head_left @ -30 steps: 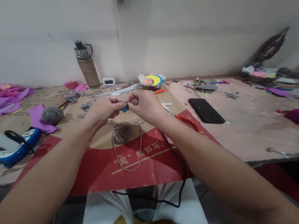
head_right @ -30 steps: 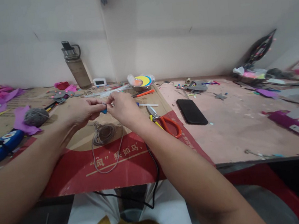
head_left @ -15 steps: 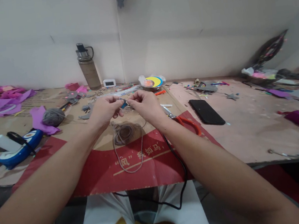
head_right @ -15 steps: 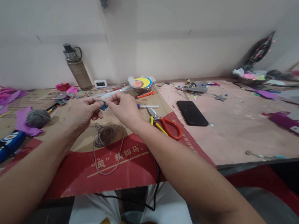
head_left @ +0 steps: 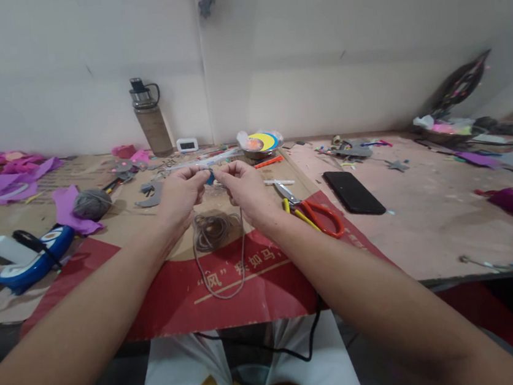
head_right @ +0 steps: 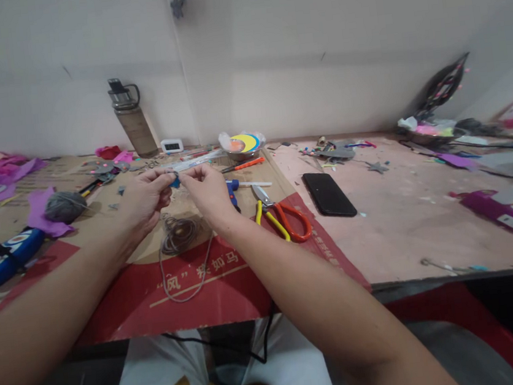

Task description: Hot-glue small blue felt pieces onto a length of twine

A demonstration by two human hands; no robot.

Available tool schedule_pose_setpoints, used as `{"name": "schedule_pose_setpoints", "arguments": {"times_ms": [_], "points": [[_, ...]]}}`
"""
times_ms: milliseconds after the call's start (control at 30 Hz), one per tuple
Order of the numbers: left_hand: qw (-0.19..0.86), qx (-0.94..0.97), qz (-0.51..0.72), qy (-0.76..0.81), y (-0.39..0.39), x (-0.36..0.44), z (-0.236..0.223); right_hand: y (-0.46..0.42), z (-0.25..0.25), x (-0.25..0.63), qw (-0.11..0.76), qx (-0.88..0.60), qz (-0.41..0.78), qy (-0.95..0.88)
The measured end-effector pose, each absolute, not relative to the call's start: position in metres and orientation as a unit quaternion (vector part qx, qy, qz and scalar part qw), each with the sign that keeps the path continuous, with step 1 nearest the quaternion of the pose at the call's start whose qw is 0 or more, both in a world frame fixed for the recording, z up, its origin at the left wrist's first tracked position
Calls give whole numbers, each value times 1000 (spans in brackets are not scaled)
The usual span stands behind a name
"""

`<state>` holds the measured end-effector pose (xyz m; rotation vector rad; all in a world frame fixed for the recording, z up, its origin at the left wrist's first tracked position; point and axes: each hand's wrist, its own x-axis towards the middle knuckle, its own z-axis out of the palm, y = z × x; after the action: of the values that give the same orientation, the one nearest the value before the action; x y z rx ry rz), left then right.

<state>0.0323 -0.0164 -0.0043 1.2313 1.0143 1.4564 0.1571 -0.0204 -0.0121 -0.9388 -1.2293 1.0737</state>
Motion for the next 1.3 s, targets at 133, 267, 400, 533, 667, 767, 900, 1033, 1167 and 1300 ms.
{"name": "schedule_pose_setpoints", "arguments": {"times_ms": [133,267,400,533,667,767,900,1033,1167,1300], "points": [[465,498,604,413,-19,35,-4,-20,-13,157,590,-407,440,-541],[469,490,604,418,-22,37,-2,-19,-13,157,574,-419,435,-553],[469,492,602,419,-24,37,-2,-17,-13,158,573,-419,435,-554],[453,494,614,417,-23,38,-4,-17,-13,158,584,-414,424,-554],[445,486,627,414,-23,39,-4,-19,-12,158,600,-388,436,-548],[446,484,630,413,-24,40,-3,-19,-13,156,602,-383,445,-542],[450,489,627,407,-25,41,-4,-18,-14,155,596,-396,436,-545],[453,488,632,396,-25,43,-6,-19,-13,153,595,-409,412,-556],[469,473,630,400,-29,47,-4,-23,-10,152,605,-412,401,-551],[492,450,618,417,-33,49,0,-23,-8,153,604,-409,411,-547]]}}
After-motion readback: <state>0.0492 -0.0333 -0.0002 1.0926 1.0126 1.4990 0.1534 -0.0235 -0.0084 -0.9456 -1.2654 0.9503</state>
